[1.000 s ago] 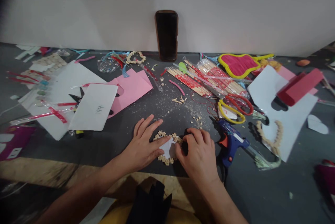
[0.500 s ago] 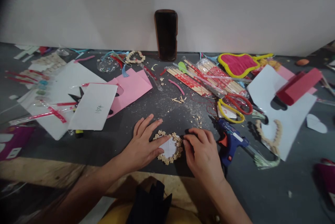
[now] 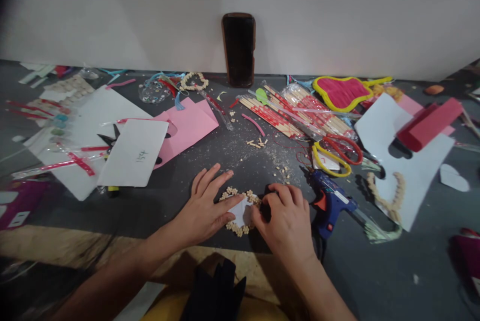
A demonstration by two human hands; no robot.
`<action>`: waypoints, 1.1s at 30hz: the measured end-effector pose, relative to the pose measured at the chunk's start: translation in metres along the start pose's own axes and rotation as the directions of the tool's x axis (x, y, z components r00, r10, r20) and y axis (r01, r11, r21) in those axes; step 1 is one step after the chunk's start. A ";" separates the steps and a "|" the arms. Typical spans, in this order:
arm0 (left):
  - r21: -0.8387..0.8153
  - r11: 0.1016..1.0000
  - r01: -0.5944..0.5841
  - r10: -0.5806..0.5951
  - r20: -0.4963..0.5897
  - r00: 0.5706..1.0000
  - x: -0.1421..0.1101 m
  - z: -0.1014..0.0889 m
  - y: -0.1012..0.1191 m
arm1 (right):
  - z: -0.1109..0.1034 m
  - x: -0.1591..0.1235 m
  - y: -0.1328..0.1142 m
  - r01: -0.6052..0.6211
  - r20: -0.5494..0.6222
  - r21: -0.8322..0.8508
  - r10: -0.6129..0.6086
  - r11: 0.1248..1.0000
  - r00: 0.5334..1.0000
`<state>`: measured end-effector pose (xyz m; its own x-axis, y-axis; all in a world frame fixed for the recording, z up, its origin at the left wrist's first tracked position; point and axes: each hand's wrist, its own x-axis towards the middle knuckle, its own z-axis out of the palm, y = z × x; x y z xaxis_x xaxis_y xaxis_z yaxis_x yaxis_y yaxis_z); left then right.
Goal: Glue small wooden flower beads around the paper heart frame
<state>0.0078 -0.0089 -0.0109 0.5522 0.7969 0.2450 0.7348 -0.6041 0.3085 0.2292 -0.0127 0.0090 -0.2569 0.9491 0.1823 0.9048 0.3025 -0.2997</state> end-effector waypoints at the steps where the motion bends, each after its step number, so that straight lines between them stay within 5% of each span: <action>1: 0.001 1.000 -0.002 0.002 -0.002 1.000 0.000 0.000 0.000 | 0.000 0.000 0.000 -0.001 0.001 -0.004 0.001 1.000 1.000; 18: 0.013 1.000 0.001 -0.001 -0.012 1.000 0.000 0.001 0.001 | -0.005 -0.001 0.025 0.037 -0.031 0.175 -0.032 0.984 0.999; 33: 0.009 1.000 0.007 -0.007 -0.005 1.000 0.001 -0.002 0.003 | 0.003 0.018 -0.005 0.097 0.057 0.126 -0.105 0.987 0.993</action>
<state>0.0097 -0.0097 -0.0078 0.5452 0.8009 0.2475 0.7421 -0.5985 0.3019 0.2189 0.0028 0.0110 -0.3692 0.9156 0.1591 0.8257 0.4018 -0.3961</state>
